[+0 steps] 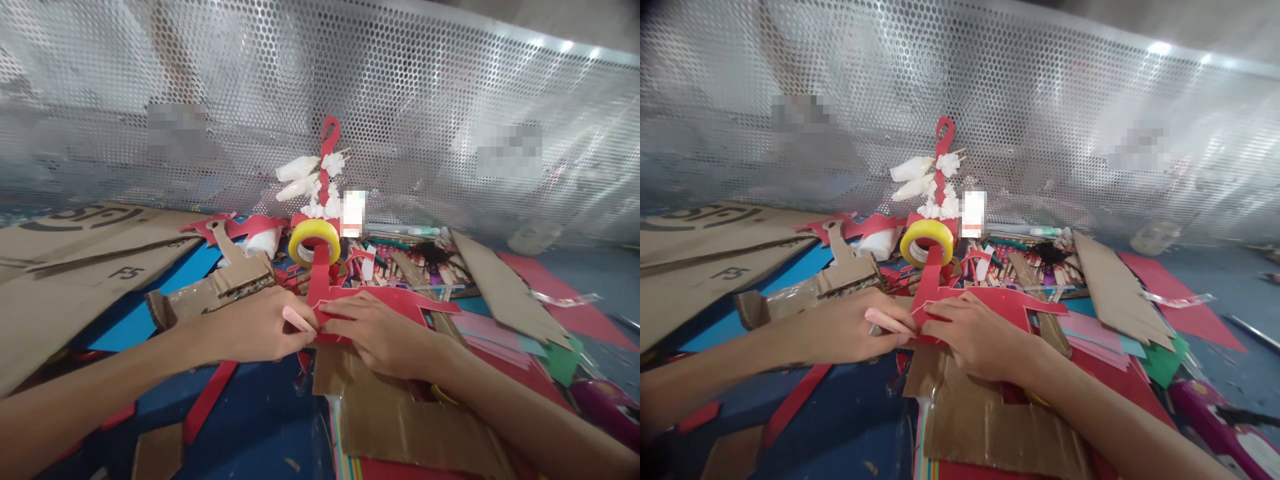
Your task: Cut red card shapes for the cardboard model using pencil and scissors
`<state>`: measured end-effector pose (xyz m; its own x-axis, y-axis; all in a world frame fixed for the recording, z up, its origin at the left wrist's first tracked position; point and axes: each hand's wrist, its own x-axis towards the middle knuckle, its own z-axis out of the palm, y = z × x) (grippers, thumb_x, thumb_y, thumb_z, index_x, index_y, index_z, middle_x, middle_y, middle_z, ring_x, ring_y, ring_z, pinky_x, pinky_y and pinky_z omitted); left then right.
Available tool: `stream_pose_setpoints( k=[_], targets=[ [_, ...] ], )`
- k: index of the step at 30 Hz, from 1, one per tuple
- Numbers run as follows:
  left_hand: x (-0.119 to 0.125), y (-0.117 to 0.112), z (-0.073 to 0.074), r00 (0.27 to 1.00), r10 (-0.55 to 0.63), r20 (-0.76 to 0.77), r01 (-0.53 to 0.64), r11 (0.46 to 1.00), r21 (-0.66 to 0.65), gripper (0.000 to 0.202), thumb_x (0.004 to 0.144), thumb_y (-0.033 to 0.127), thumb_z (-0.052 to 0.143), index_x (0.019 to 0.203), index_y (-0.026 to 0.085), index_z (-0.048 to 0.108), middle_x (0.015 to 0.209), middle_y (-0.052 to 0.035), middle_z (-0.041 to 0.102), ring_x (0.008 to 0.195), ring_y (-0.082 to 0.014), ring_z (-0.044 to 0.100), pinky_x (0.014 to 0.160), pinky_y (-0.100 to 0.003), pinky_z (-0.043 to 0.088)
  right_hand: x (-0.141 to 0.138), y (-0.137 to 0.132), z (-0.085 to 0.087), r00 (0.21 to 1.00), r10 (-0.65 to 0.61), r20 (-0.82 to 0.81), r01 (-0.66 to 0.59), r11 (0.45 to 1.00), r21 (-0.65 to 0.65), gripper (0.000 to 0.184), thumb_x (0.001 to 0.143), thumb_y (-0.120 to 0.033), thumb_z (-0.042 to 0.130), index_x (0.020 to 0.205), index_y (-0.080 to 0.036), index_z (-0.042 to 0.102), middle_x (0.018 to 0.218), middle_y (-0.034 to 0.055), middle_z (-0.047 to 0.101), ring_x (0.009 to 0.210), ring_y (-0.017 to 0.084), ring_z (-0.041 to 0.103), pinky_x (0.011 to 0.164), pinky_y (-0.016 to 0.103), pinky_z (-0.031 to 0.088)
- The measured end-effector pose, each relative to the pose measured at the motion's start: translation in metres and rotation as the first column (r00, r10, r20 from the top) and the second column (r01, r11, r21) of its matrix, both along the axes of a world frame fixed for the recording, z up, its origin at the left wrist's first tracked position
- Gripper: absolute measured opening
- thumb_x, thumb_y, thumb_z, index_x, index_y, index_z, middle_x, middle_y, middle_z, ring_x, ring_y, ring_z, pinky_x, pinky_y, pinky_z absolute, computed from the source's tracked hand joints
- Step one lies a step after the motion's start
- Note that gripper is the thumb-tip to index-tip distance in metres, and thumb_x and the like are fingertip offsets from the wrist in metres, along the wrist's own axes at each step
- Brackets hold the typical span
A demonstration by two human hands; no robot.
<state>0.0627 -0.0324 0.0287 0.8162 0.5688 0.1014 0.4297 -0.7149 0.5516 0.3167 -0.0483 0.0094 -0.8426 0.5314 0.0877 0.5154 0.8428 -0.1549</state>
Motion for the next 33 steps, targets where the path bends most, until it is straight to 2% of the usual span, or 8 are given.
stream_pose_setpoints(
  k=[6,14,23,33],
  targets=[
    [0.002,-0.001,0.002,1.0,0.009,-0.022,-0.01,1.0,-0.011,0.023,0.093,0.025,0.051,0.085,0.021,0.073,0.078,-0.0026,0.072,0.068,-0.0158,0.064,0.064,-0.025,0.043,0.0,0.0,0.002,1.0,0.0,-0.009,0.0,1.0,-0.027,0.053,0.084,-0.002,0.044,0.13,-0.022,0.063,0.15,0.0073,0.055,0.133,0.025,0.052,0.113,0.05,0.033],
    [0.002,-0.004,0.011,0.995,0.083,-0.046,-0.085,0.996,-0.031,0.023,0.093,0.025,0.052,0.085,0.022,0.073,0.081,-0.0013,0.074,0.071,-0.0153,0.065,0.068,-0.025,0.046,0.002,0.001,0.001,0.999,0.011,-0.03,-0.012,1.0,-0.019,0.055,0.083,-0.002,0.045,0.131,-0.02,0.063,0.149,0.0086,0.055,0.135,0.025,0.051,0.113,0.047,0.035],
    [0.006,-0.007,0.007,0.99,0.07,-0.122,-0.079,0.994,-0.073,0.018,0.092,0.022,0.056,0.091,0.022,0.074,0.088,0.0005,0.076,0.078,-0.0146,0.067,0.07,-0.024,0.044,0.001,0.001,0.001,1.0,0.006,-0.02,-0.006,1.0,-0.03,0.049,0.085,-0.003,0.045,0.125,-0.021,0.066,0.149,0.0082,0.056,0.134,0.025,0.051,0.114,0.049,0.033],
    [0.005,-0.007,0.024,0.983,0.102,-0.152,-0.115,0.99,-0.084,0.02,0.093,0.022,0.053,0.092,0.023,0.073,0.087,0.0021,0.074,0.075,-0.0132,0.064,0.069,-0.023,0.042,0.002,0.002,0.0,1.0,0.005,-0.017,-0.006,0.999,-0.033,0.052,0.086,-0.004,0.045,0.131,-0.02,0.063,0.15,0.0089,0.054,0.136,0.024,0.049,0.115,0.05,0.031]
  ],
)
